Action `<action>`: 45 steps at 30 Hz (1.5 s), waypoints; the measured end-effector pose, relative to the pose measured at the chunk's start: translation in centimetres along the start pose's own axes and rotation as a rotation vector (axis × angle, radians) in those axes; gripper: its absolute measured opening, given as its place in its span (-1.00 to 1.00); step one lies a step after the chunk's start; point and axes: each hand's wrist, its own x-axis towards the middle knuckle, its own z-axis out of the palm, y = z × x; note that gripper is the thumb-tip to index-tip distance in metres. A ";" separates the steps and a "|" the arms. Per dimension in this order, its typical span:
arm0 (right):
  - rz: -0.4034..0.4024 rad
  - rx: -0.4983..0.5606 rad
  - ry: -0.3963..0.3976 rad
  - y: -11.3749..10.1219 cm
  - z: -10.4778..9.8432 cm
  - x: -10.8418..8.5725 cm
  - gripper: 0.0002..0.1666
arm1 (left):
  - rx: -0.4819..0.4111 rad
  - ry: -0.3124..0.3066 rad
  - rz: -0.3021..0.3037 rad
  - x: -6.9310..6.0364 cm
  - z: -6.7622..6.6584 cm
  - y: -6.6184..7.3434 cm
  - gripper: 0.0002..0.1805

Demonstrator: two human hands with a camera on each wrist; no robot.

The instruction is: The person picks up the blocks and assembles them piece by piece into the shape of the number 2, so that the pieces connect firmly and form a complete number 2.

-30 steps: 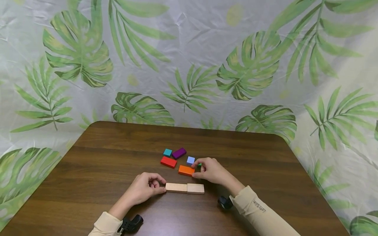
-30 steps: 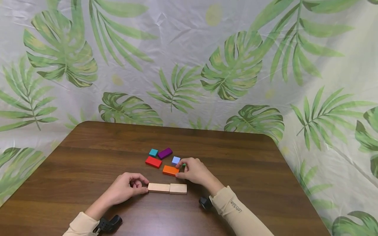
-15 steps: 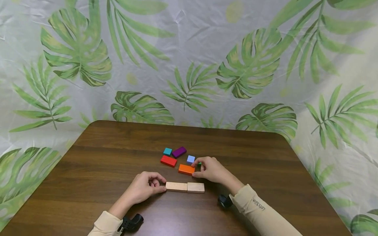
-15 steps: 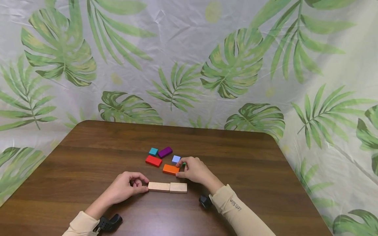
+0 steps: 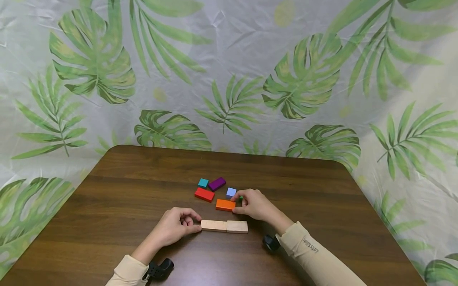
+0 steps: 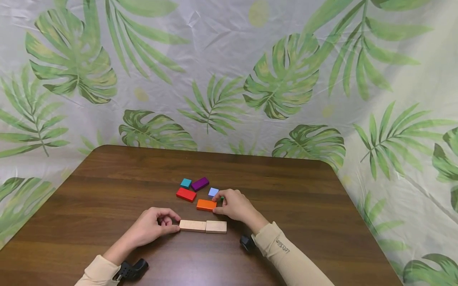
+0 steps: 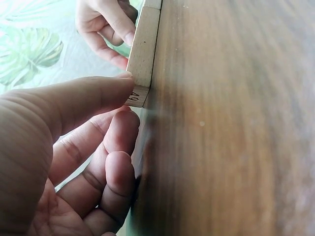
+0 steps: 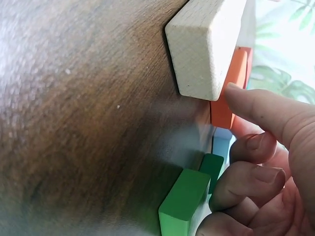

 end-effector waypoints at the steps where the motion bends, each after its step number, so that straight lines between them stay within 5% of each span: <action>1: -0.006 0.000 -0.001 0.0 0.0 0.0 -0.72 | -0.002 0.000 0.002 0.0 0.0 0.0 -0.85; 45: -0.072 0.012 -0.061 -1.7 0.6 0.9 -0.70 | -0.010 -0.010 0.002 0.1 -0.1 0.0 -0.84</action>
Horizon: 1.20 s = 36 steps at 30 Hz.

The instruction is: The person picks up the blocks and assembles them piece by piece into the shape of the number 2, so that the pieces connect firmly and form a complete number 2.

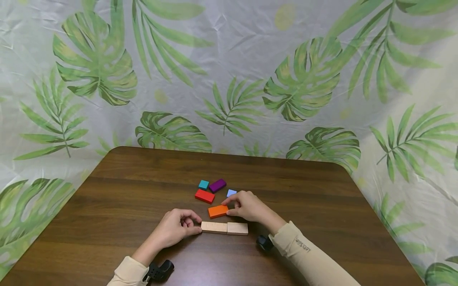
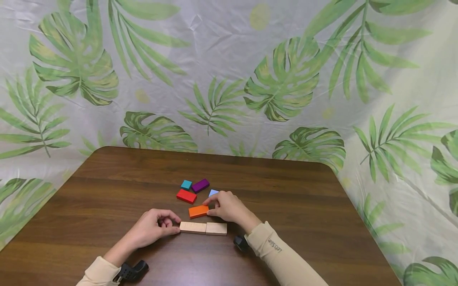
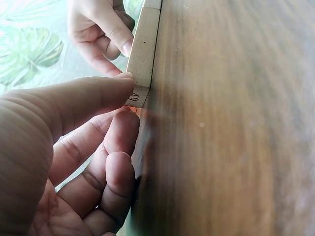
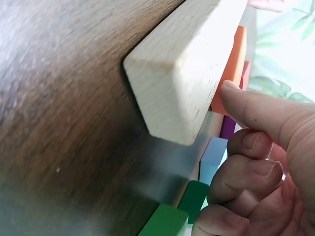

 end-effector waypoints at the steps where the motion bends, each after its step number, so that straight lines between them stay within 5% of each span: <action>1: 0.000 0.000 0.000 -0.1 0.0 0.0 -0.70 | 0.002 0.001 0.001 0.0 0.0 0.0 -0.84; 36: -0.037 0.002 -0.040 -1.6 1.1 1.0 -0.69 | -0.006 0.000 0.003 -0.1 0.0 0.0 -0.84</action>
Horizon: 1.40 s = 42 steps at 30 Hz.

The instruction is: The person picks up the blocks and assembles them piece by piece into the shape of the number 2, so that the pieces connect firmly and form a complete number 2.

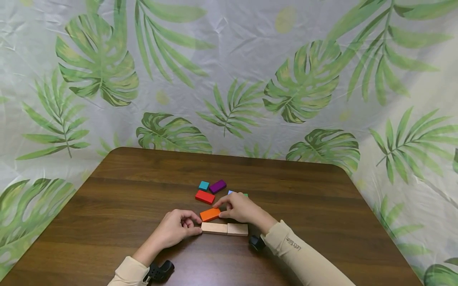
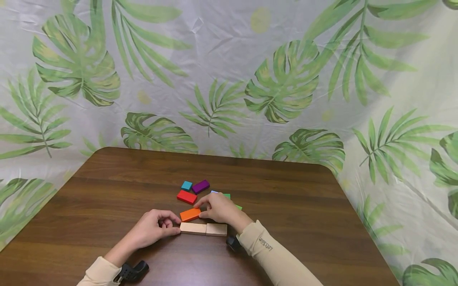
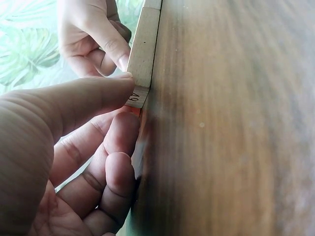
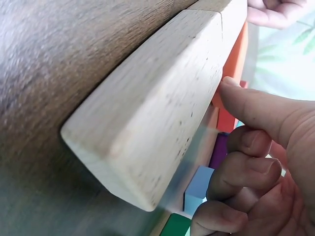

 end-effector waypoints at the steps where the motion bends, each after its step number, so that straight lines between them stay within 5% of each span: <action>1: -0.002 0.001 -0.002 0.0 0.0 0.0 -0.69 | 0.002 0.001 -0.002 0.0 0.0 0.0 -0.84; 29: -0.033 0.045 0.019 0.0 -1.0 0.6 -0.66 | 0.001 0.017 0.034 0.1 -0.1 -0.1 -0.68; 42: 0.045 0.051 0.076 -0.3 -0.9 2.8 -0.69 | -0.001 0.000 0.027 0.1 0.0 -0.2 -0.63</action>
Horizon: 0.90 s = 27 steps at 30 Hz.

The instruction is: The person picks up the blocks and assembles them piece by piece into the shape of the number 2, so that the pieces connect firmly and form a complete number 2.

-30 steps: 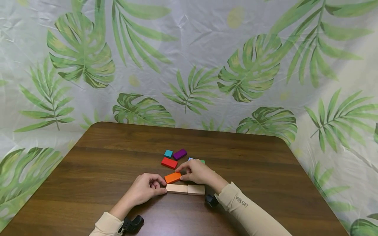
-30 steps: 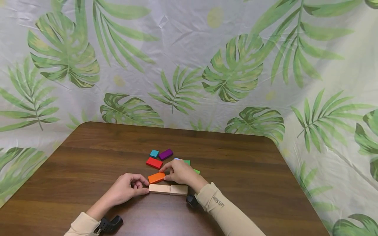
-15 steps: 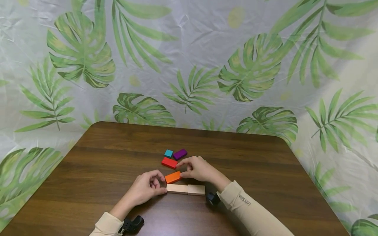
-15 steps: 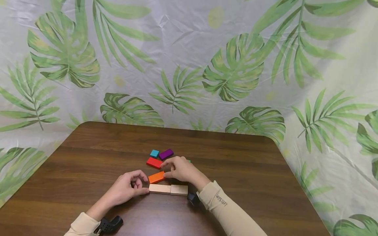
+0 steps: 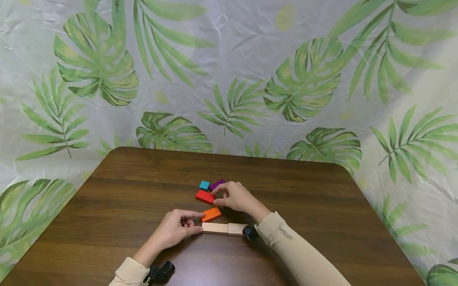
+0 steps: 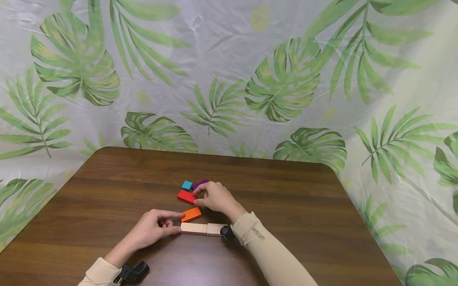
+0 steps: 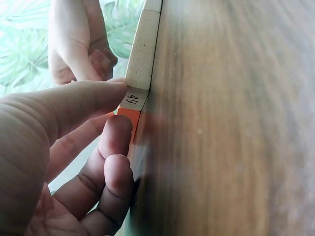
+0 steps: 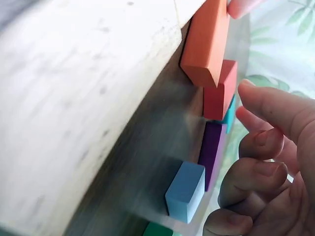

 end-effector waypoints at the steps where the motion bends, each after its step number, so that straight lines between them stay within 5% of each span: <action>1: 0.006 -0.003 0.004 0.0 0.1 0.2 -0.68 | 0.000 0.000 -0.002 0.0 0.0 0.0 -0.63; 27: 0.101 -0.110 0.066 -0.9 1.1 2.1 -0.73 | 0.016 0.018 -0.012 0.1 0.1 0.0 -0.66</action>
